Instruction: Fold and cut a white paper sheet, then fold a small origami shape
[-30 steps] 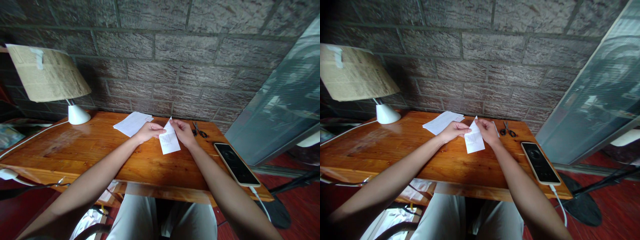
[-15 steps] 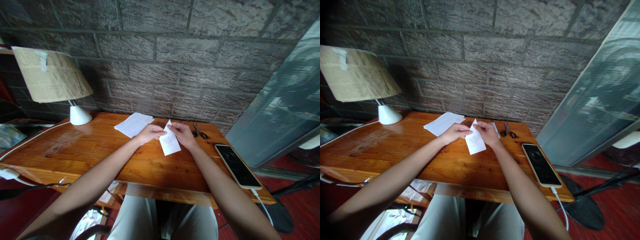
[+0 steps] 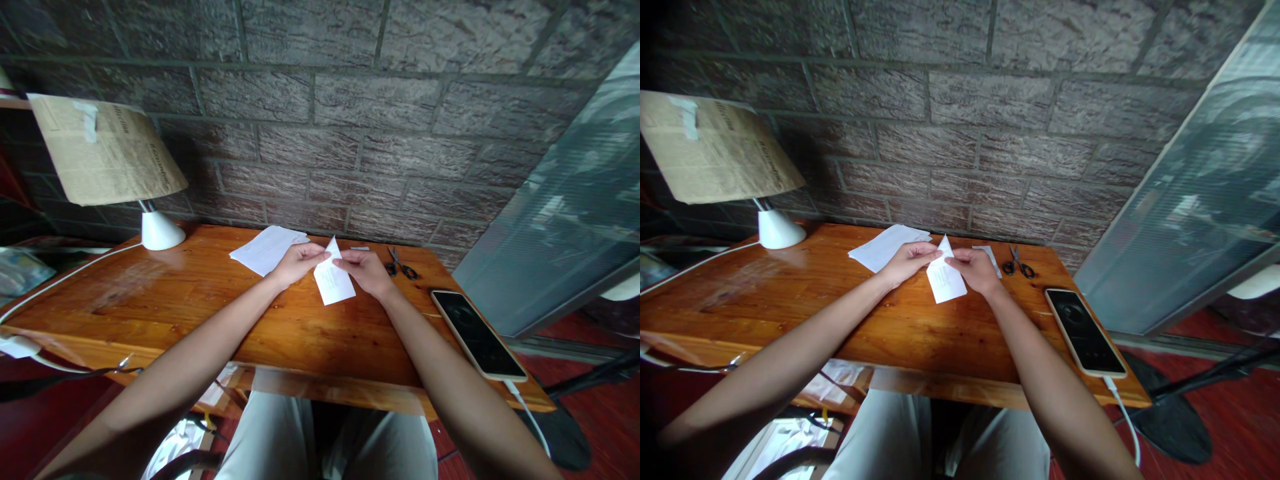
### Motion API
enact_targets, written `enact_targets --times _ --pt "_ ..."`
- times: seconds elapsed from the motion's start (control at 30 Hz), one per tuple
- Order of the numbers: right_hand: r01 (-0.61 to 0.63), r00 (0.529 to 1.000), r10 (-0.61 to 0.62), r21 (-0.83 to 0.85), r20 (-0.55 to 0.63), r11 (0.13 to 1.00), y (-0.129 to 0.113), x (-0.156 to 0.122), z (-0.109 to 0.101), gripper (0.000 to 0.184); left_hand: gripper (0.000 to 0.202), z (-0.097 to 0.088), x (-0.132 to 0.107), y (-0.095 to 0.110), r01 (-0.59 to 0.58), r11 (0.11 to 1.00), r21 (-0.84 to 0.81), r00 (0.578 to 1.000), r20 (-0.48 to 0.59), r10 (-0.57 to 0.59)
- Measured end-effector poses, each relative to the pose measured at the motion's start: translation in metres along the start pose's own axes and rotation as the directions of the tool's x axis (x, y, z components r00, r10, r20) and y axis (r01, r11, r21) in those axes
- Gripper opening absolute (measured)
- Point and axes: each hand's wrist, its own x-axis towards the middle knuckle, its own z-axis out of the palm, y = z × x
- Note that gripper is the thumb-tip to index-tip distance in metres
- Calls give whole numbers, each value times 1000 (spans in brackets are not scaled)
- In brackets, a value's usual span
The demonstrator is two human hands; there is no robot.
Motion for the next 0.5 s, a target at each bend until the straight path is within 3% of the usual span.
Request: enact_targets --times 0.1,0.3,0.5 --pt "-14 999 14 -18 46 1000 1 0 3 33 42 -1 1 1 -38 999 -29 997 -74 36" --pt "-34 989 35 -9 143 999 -1 -3 7 38 42 -6 4 -1 -2 995 -95 996 -86 -6" --pt "-57 996 60 -45 66 997 0 -3 7 35 39 -7 7 -8 -18 984 -177 994 -108 -1"
